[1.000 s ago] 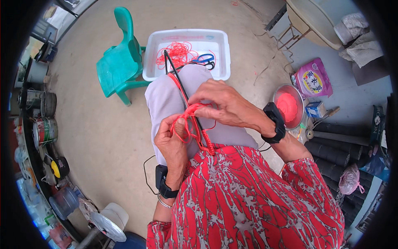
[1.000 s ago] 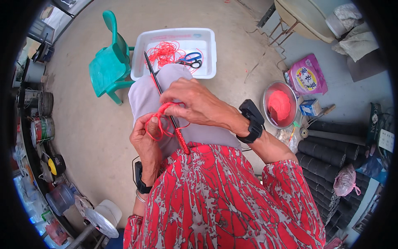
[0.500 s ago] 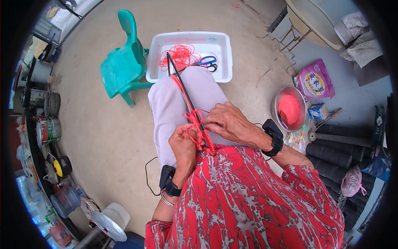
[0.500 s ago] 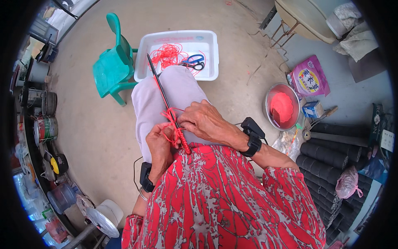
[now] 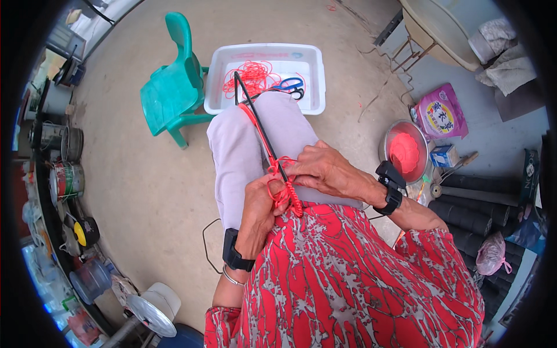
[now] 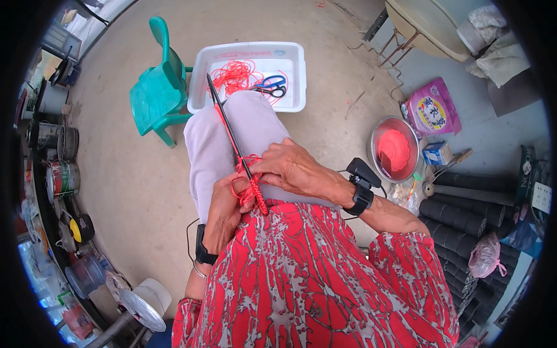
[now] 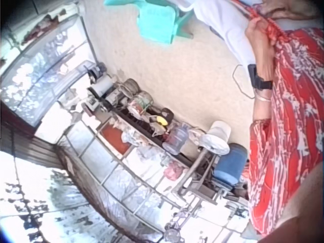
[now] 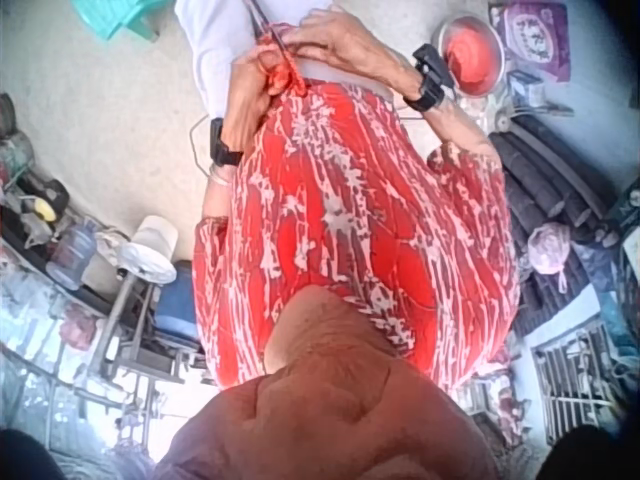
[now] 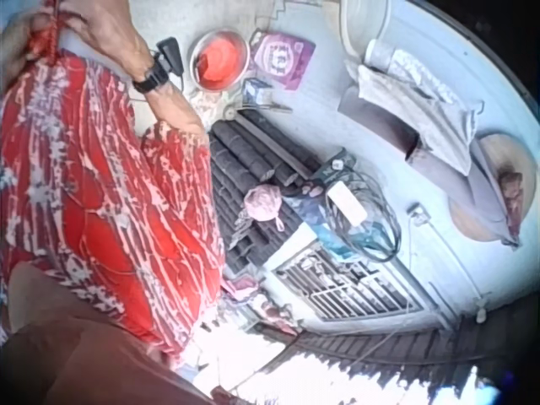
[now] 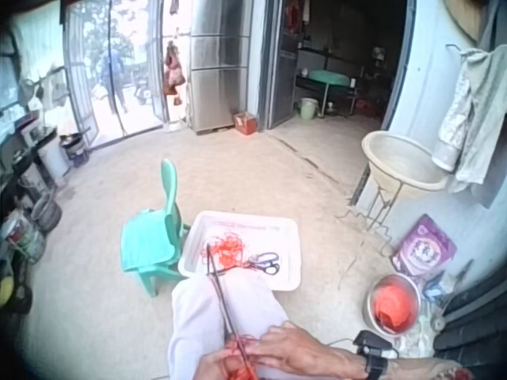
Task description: Wrapping a red plastic cord around a black metal frame.
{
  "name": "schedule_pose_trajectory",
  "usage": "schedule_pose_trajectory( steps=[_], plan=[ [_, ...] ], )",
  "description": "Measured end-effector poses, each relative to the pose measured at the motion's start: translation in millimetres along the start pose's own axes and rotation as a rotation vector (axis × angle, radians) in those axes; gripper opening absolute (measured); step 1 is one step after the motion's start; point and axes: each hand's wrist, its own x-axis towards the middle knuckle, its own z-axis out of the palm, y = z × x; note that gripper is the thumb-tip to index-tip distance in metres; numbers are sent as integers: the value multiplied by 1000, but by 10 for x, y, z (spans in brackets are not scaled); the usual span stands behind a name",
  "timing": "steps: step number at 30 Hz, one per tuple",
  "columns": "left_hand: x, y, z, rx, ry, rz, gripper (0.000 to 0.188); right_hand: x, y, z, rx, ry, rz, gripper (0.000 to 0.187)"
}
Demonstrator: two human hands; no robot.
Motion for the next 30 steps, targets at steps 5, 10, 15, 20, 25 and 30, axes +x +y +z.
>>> schedule_pose_trajectory(
  steps=[5, 10, 15, 20, 25, 30],
  plan=[
    [12, -31, -24, -15, -29, -66, 14, 8, 74, 27, -66, -13, -48, 20],
    [-259, -46, -27, -19, -52, 211, 33, 45, -81, -237, 385, 80, 247, 15],
    [-366, -34, -45, 75, 103, 385, 30, 68, -100, -285, 270, 266, 179, 16],
    [-248, -95, 13, -86, -125, 134, 26, 51, -207, -413, 871, 410, 285, 21],
    [-179, -148, 75, -160, -307, 26, 32, 82, -532, -531, 1001, 315, 361, 22],
    [-140, -233, 43, -185, -322, 103, 35, 30, -735, -354, 1206, -6, 241, 18]
  ],
)
